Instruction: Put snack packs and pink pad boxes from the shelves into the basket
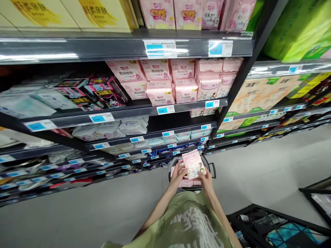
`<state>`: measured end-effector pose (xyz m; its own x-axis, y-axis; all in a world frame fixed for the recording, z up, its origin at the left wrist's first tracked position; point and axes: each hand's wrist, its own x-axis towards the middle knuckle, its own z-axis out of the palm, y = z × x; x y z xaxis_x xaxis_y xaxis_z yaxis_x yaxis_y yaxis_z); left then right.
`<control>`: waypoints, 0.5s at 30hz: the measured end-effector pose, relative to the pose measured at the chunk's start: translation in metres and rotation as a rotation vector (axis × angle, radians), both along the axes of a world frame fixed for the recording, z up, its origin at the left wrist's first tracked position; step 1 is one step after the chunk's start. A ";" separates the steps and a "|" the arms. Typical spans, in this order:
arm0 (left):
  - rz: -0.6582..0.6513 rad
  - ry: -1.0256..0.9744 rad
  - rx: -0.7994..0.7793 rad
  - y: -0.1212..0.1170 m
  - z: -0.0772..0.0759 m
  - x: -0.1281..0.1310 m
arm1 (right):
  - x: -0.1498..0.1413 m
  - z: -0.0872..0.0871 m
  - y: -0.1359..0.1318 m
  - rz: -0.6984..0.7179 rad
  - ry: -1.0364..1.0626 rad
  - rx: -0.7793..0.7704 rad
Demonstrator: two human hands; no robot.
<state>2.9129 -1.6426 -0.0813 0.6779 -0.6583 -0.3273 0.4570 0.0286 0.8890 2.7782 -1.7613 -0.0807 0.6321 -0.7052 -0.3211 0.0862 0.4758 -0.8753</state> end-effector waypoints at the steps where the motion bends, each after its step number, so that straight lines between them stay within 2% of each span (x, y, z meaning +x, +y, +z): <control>1: -0.002 0.001 -0.009 -0.004 0.000 -0.001 | -0.002 0.003 -0.002 -0.008 0.008 -0.029; 10: -0.113 -0.051 -0.011 -0.033 0.008 -0.009 | -0.021 0.014 -0.008 -0.152 0.038 -0.222; 15: -0.092 -0.117 -0.008 -0.035 0.017 -0.016 | -0.028 0.020 -0.002 -0.249 0.084 -0.272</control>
